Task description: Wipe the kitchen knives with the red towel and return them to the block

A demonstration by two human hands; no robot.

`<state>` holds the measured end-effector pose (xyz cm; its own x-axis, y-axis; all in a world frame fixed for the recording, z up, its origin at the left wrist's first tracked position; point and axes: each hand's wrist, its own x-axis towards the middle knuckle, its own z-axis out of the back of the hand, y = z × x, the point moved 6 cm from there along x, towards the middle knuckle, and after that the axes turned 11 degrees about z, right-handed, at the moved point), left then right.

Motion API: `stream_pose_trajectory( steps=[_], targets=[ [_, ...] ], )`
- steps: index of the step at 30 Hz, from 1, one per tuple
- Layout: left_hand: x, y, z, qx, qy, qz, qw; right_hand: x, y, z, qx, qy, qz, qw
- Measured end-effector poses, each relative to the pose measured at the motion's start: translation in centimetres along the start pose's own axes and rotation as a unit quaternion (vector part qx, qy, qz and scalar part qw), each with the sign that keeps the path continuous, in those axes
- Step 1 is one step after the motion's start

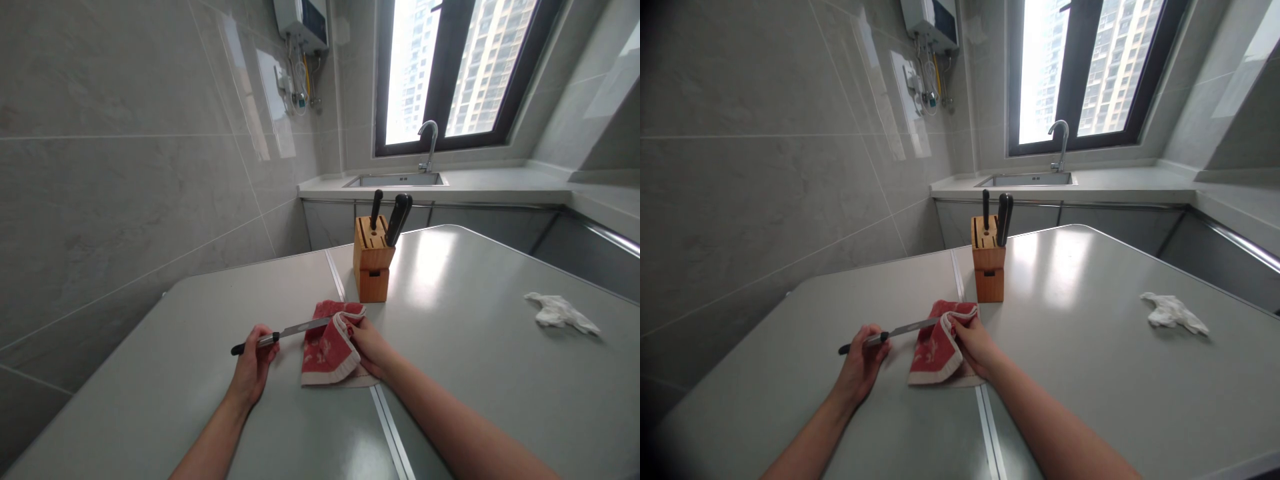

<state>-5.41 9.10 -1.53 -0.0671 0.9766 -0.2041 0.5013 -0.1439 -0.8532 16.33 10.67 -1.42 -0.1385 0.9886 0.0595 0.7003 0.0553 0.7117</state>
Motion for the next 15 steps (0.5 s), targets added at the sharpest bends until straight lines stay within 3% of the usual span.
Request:
stream_pose_trajectory(
  steps=[6, 15],
  targets=[
    [-0.01, 0.02, 0.44, -0.025, -0.031, -0.007, 0.999, 0.24, 0.08, -0.04, 0.019, -0.007, 0.012, 1.0],
    [0.05, -0.03, 0.58, -0.033, -0.022, 0.0, 0.999, 0.57, -0.23, 0.34, 0.031, -0.017, 0.018, 0.999]
  ],
)
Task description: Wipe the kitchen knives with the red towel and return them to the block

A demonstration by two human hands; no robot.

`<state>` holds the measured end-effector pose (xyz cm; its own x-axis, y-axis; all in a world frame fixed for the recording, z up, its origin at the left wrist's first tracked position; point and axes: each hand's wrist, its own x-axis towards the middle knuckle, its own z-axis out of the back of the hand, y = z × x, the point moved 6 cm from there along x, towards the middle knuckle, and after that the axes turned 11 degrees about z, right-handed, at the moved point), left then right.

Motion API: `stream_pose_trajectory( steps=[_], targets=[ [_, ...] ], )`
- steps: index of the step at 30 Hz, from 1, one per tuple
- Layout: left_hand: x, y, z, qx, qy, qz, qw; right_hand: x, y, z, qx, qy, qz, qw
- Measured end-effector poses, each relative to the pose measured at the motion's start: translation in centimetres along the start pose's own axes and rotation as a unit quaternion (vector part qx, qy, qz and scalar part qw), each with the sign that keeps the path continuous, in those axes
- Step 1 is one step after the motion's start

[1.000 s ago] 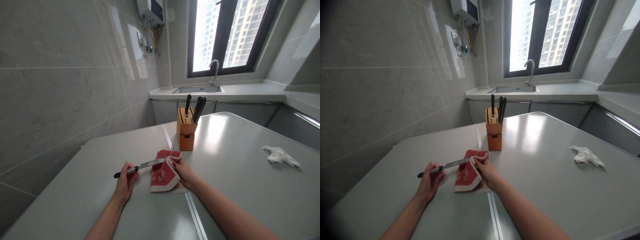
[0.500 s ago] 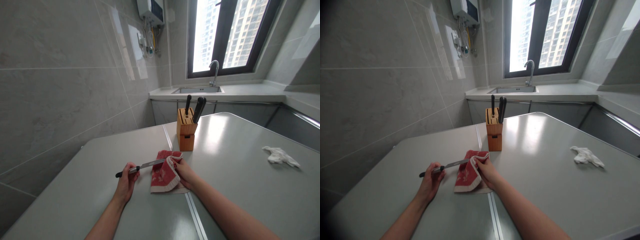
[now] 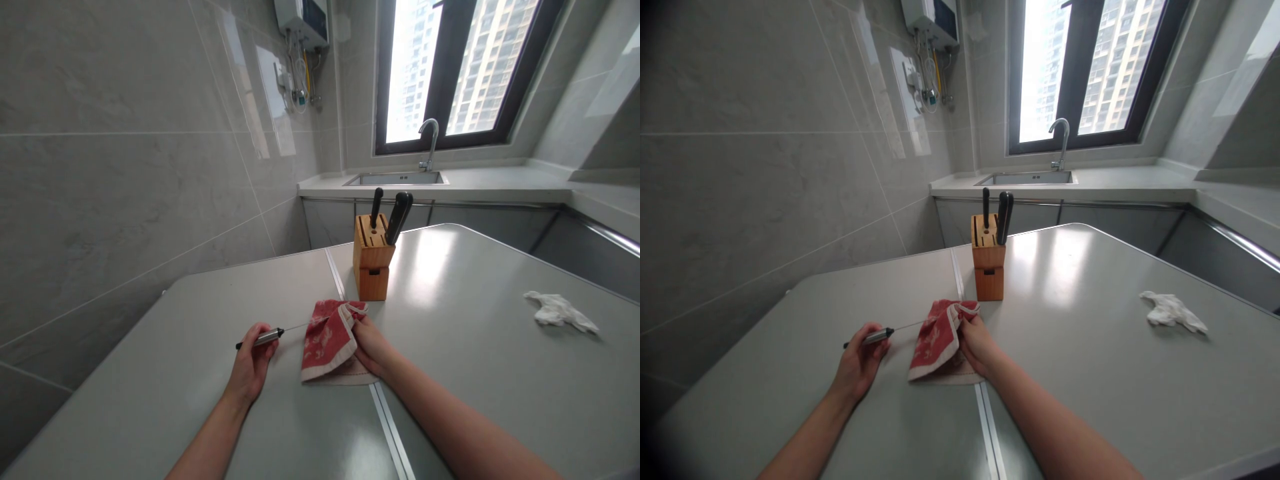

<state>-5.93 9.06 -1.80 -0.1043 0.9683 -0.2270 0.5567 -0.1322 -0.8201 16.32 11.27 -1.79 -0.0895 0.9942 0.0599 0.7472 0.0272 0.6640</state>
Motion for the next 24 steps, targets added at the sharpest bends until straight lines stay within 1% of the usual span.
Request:
stream_pose_trajectory(
  steps=[3, 7, 11, 18, 24],
  targets=[
    [0.1, 0.1, 0.4, -0.02, -0.023, 0.012, 0.999, -0.1, 0.2, -0.2, -0.001, -0.001, 0.001, 1.0],
    [0.1, 0.0, 0.3, -0.03, -0.018, 0.016, 0.999, -0.1, 0.3, -0.3, -0.003, -0.008, 0.001, 1.0],
    [0.2, 0.0, 0.6, -0.056, -0.037, 0.015, 0.998, 0.0, 0.2, -0.2, -0.004, 0.003, 0.001, 1.0],
    [0.3, 0.0, 0.9, -0.076, -0.053, 0.009, 0.996, 0.1, 0.1, 0.0, -0.01, -0.001, 0.004, 1.0],
    [0.4, -0.1, 1.2, -0.105, -0.051, 0.009, 0.993, -0.1, 0.3, 0.2, -0.023, -0.03, 0.0, 0.999]
  ],
)
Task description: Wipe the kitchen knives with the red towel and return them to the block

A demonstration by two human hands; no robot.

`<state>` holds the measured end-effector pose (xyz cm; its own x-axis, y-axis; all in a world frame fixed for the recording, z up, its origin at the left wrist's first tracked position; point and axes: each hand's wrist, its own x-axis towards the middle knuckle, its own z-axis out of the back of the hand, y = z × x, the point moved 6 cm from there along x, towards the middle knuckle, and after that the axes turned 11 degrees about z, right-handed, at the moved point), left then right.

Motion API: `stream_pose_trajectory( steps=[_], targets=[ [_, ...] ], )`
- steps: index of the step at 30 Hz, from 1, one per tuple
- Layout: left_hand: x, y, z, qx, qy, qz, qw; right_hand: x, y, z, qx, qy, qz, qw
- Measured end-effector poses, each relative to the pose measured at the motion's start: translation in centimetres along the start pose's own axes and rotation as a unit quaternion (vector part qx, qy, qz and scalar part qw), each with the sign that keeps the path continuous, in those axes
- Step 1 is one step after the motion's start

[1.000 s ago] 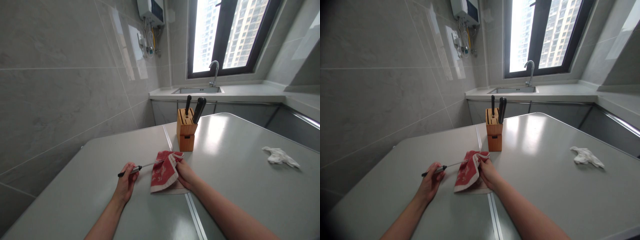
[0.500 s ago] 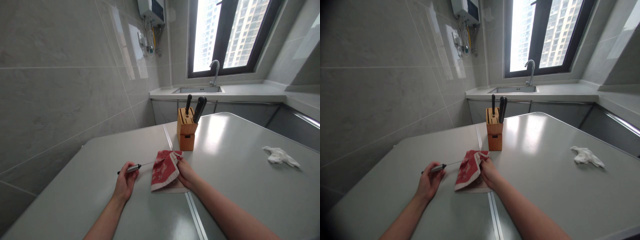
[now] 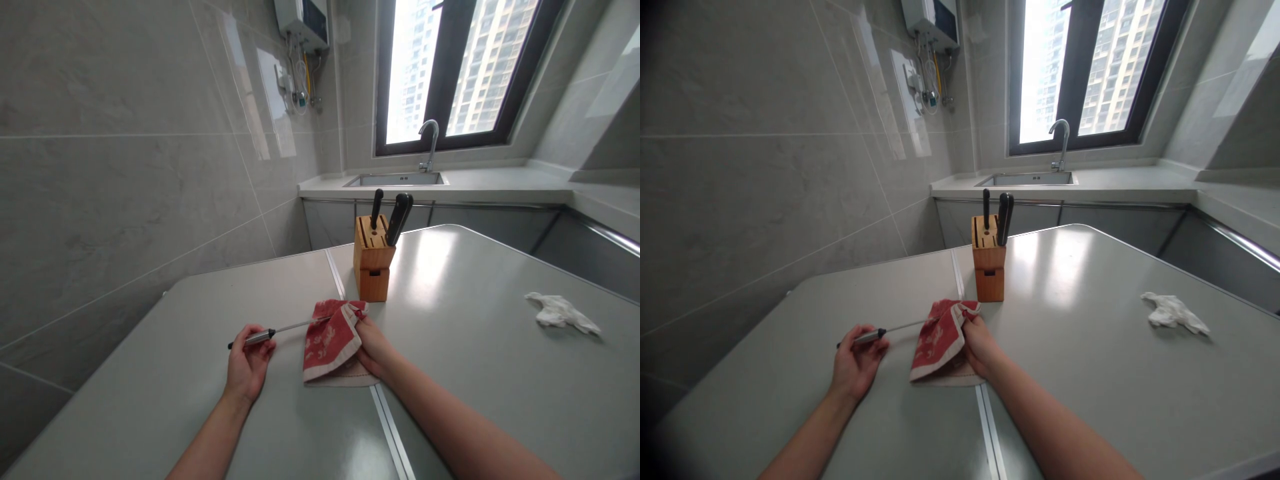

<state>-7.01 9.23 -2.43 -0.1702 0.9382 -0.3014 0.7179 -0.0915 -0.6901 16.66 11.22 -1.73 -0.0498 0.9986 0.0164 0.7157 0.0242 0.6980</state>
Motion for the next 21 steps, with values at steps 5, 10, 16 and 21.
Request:
stream_pose_trajectory(
  steps=[5, 10, 16, 21],
  targets=[
    [0.33, 0.01, 0.34, -0.013, -0.008, 0.003, 1.0, -0.08, 0.31, 0.11, 0.001, -0.028, -0.005, 1.0],
    [0.36, 0.06, 0.32, -0.031, 0.004, 0.007, 0.999, -0.01, 0.36, 0.19, 0.012, -0.038, -0.016, 0.999],
    [0.4, -0.02, 0.42, -0.05, -0.007, 0.009, 0.999, 0.14, 0.12, 0.37, 0.021, -0.031, -0.019, 0.999],
    [0.48, -0.01, 0.34, -0.063, -0.005, 0.02, 0.998, 0.2, -0.1, 0.68, 0.002, -0.043, -0.017, 0.999]
  ],
)
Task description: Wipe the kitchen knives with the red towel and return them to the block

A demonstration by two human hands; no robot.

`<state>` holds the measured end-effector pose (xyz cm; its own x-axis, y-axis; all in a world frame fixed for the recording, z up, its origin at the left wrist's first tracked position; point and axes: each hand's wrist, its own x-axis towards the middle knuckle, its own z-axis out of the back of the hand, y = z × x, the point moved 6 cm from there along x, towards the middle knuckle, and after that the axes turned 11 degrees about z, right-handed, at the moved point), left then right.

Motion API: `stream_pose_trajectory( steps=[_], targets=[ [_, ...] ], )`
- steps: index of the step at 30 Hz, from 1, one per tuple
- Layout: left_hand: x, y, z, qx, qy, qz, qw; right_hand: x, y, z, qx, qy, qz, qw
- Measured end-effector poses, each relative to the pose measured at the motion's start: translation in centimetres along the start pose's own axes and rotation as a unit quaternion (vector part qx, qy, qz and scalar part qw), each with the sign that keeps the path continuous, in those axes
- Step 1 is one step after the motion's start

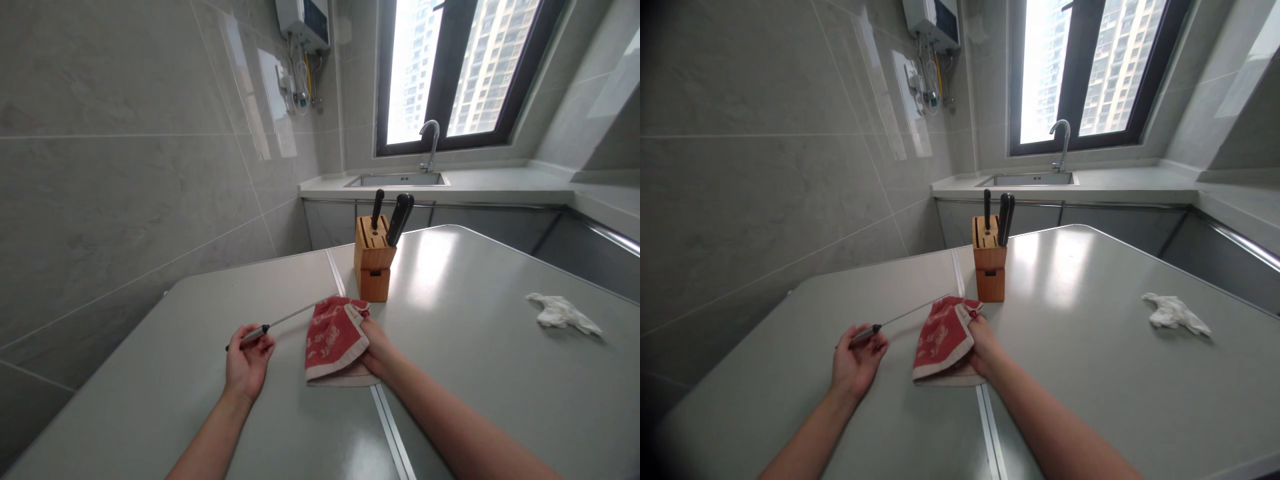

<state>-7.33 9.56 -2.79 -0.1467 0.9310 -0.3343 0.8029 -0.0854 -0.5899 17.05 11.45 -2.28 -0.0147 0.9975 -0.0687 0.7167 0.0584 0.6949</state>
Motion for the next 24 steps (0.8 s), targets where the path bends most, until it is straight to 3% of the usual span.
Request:
stream_pose_trajectory(
  steps=[5, 9, 17, 24],
  targets=[
    [-0.2, 0.3, -0.9, 0.06, 0.039, 0.008, 0.997, -0.2, 0.1, -0.7, -0.003, 0.059, 0.004, 0.998],
    [-1.0, 0.6, -1.8, 0.176, 0.07, -0.012, 0.982, -0.3, 0.2, -0.6, -0.016, 0.065, 0.017, 0.998],
    [-2.9, 1.2, -4.0, 0.434, 0.132, -0.087, 0.887, -0.3, 0.4, -1.2, 0.006, 0.073, -0.009, 0.997],
    [-3.3, 1.5, -4.8, 0.529, 0.145, -0.112, 0.829, -0.3, 0.2, -0.6, -0.019, 0.061, -0.013, 0.998]
  ],
)
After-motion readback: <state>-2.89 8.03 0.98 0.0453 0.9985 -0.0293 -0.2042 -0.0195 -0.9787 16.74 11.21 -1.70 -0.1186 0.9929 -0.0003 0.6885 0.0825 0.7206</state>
